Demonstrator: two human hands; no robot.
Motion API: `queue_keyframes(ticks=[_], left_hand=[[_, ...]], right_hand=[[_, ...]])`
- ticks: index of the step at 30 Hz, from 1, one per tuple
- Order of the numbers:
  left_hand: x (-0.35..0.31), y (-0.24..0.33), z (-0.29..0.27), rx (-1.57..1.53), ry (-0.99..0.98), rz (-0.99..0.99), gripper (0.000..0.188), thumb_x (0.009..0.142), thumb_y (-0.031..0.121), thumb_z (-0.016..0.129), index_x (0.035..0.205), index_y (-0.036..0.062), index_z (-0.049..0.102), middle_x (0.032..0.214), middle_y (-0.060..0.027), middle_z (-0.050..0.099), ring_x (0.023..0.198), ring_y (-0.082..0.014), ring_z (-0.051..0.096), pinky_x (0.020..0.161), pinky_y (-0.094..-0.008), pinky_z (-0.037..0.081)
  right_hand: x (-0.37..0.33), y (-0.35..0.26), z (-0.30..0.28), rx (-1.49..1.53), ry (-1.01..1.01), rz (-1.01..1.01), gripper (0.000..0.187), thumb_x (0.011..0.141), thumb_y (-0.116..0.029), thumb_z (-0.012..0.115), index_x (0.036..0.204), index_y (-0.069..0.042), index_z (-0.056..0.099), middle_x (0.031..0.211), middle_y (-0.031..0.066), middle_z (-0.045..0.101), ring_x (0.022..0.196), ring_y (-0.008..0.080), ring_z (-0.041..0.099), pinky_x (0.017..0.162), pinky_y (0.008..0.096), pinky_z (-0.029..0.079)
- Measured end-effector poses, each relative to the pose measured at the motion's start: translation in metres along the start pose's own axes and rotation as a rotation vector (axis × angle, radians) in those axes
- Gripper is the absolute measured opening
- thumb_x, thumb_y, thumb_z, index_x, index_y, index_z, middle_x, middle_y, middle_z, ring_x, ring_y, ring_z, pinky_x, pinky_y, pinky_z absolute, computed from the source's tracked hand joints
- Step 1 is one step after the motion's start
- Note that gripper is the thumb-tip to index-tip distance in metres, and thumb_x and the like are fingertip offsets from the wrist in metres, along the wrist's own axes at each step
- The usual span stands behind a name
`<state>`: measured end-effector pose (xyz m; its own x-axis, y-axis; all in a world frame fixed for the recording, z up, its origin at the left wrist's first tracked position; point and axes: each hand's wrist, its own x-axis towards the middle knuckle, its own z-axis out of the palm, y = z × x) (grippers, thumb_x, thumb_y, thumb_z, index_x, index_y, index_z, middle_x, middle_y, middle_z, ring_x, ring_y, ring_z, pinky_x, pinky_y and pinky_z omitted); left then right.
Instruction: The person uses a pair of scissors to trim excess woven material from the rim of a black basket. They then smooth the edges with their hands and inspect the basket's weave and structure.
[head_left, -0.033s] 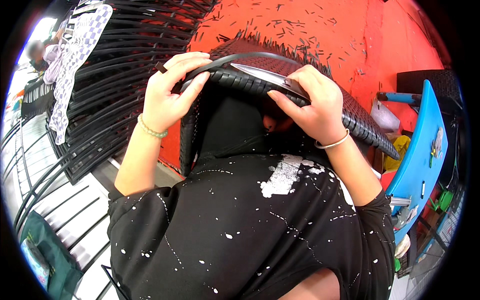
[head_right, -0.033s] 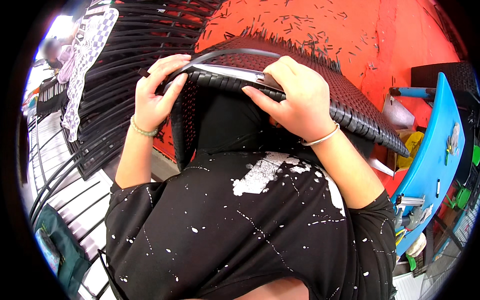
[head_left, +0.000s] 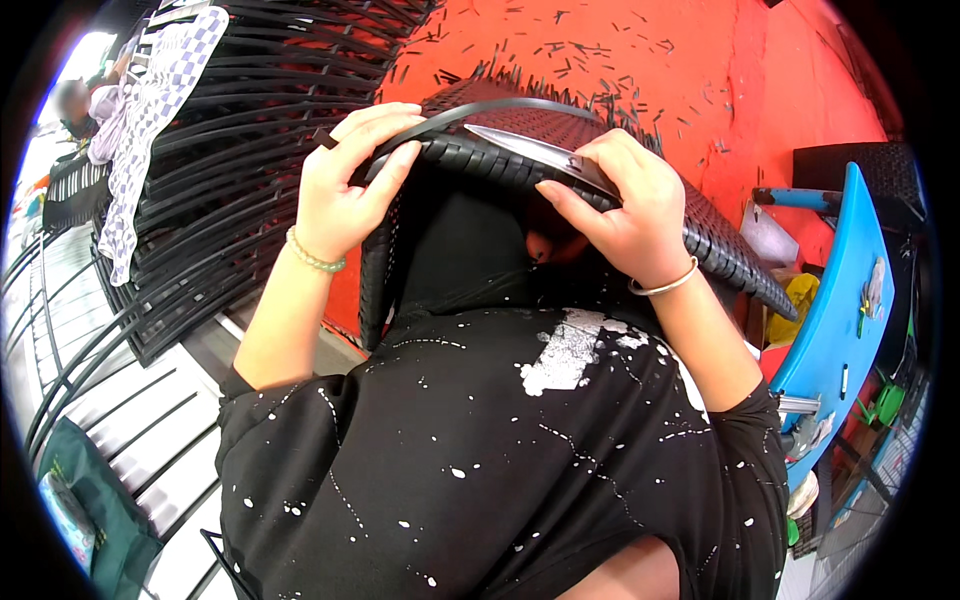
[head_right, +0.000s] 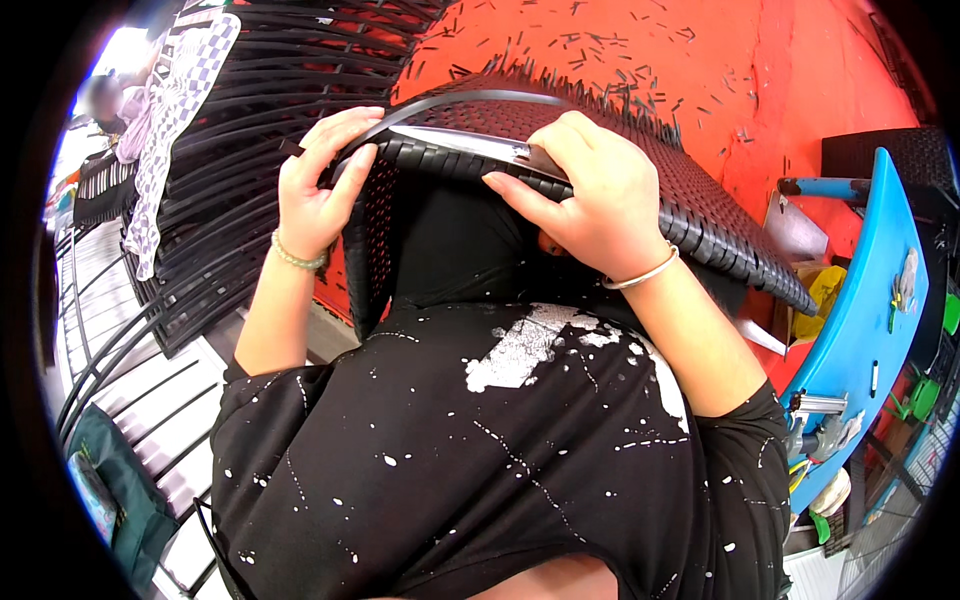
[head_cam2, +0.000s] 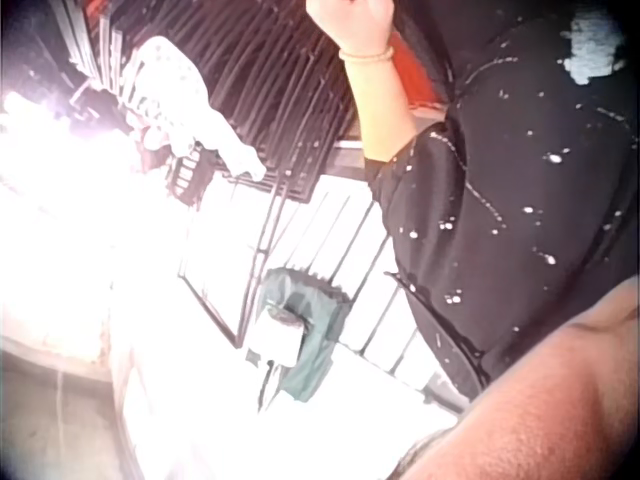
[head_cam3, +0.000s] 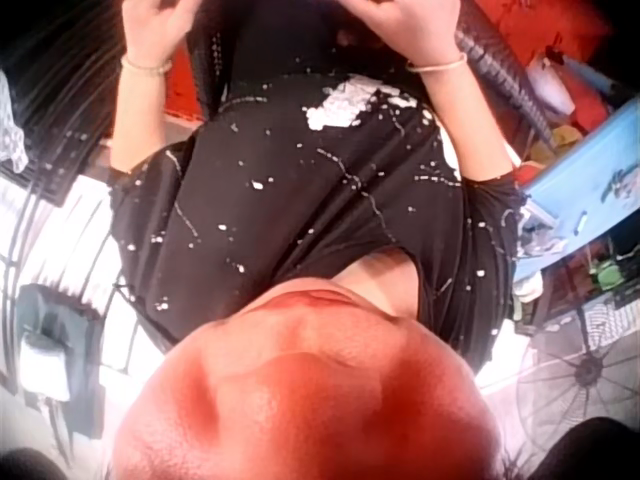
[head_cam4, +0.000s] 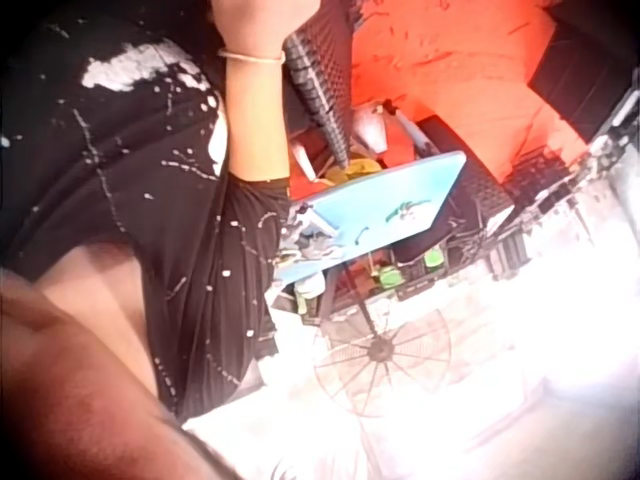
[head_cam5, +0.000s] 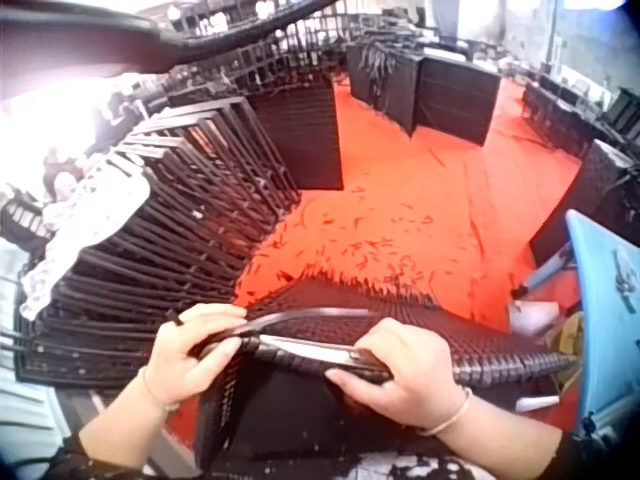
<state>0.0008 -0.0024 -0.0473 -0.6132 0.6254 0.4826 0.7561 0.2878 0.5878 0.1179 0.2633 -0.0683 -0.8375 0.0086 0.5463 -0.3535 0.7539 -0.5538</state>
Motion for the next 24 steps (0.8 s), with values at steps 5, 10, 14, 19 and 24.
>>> queue_keyframes(ticks=[5, 10, 14, 19, 24], left_hand=[[-0.003, -0.005, 0.001, -0.033, 0.044, 0.019, 0.02, 0.088, 0.004, 0.069, 0.108, -0.0017, 0.071, 0.11, -0.0156, 0.072, 0.104, -0.0274, 0.07, 0.093, -0.0347, 0.053], [-0.006, -0.012, 0.005, -0.076, 0.069, 0.014, 0.02, 0.089, 0.006, 0.07, 0.108, -0.0006, 0.071, 0.11, -0.0129, 0.073, 0.105, -0.0249, 0.069, 0.094, -0.034, 0.052], [-0.006, -0.016, 0.007, -0.132, 0.105, -0.012, 0.019, 0.09, 0.007, 0.07, 0.108, 0.0004, 0.071, 0.109, -0.0124, 0.073, 0.102, -0.0243, 0.069, 0.092, -0.033, 0.053], [-0.007, -0.016, 0.008, -0.159, 0.083, -0.042, 0.02, 0.094, 0.008, 0.065, 0.111, -0.0008, 0.072, 0.114, -0.0118, 0.071, 0.11, -0.0232, 0.066, 0.098, -0.0337, 0.049], [-0.008, -0.022, 0.012, -0.17, 0.102, -0.035, 0.02, 0.096, 0.009, 0.063, 0.112, -0.0002, 0.072, 0.114, -0.011, 0.071, 0.11, -0.0222, 0.066, 0.099, -0.0334, 0.049]], right_hand=[[0.002, -0.002, -0.001, 0.042, -0.02, 0.016, 0.024, 0.083, -0.029, 0.078, 0.089, -0.008, 0.068, 0.082, 0.0058, 0.063, 0.069, 0.024, 0.064, 0.062, 0.0325, 0.051], [0.013, -0.024, -0.016, -0.15, -0.112, -0.062, 0.024, 0.089, -0.026, 0.07, 0.109, -0.013, 0.073, 0.082, 0.0045, 0.061, 0.071, 0.0238, 0.063, 0.062, 0.0331, 0.051], [0.025, -0.053, -0.031, -0.242, -0.245, -0.086, 0.028, 0.089, -0.019, 0.069, 0.117, -0.019, 0.071, 0.077, 0.0043, 0.054, 0.066, 0.0242, 0.06, 0.059, 0.0352, 0.049], [0.03, -0.058, -0.027, -0.328, -0.281, -0.099, 0.027, 0.088, -0.017, 0.07, 0.115, -0.018, 0.071, 0.076, 0.0048, 0.054, 0.065, 0.0245, 0.06, 0.058, 0.0354, 0.048], [0.031, -0.065, -0.021, -0.378, -0.272, -0.08, 0.025, 0.088, -0.019, 0.07, 0.113, -0.019, 0.071, 0.077, 0.0045, 0.055, 0.066, 0.0244, 0.061, 0.058, 0.0358, 0.049]])
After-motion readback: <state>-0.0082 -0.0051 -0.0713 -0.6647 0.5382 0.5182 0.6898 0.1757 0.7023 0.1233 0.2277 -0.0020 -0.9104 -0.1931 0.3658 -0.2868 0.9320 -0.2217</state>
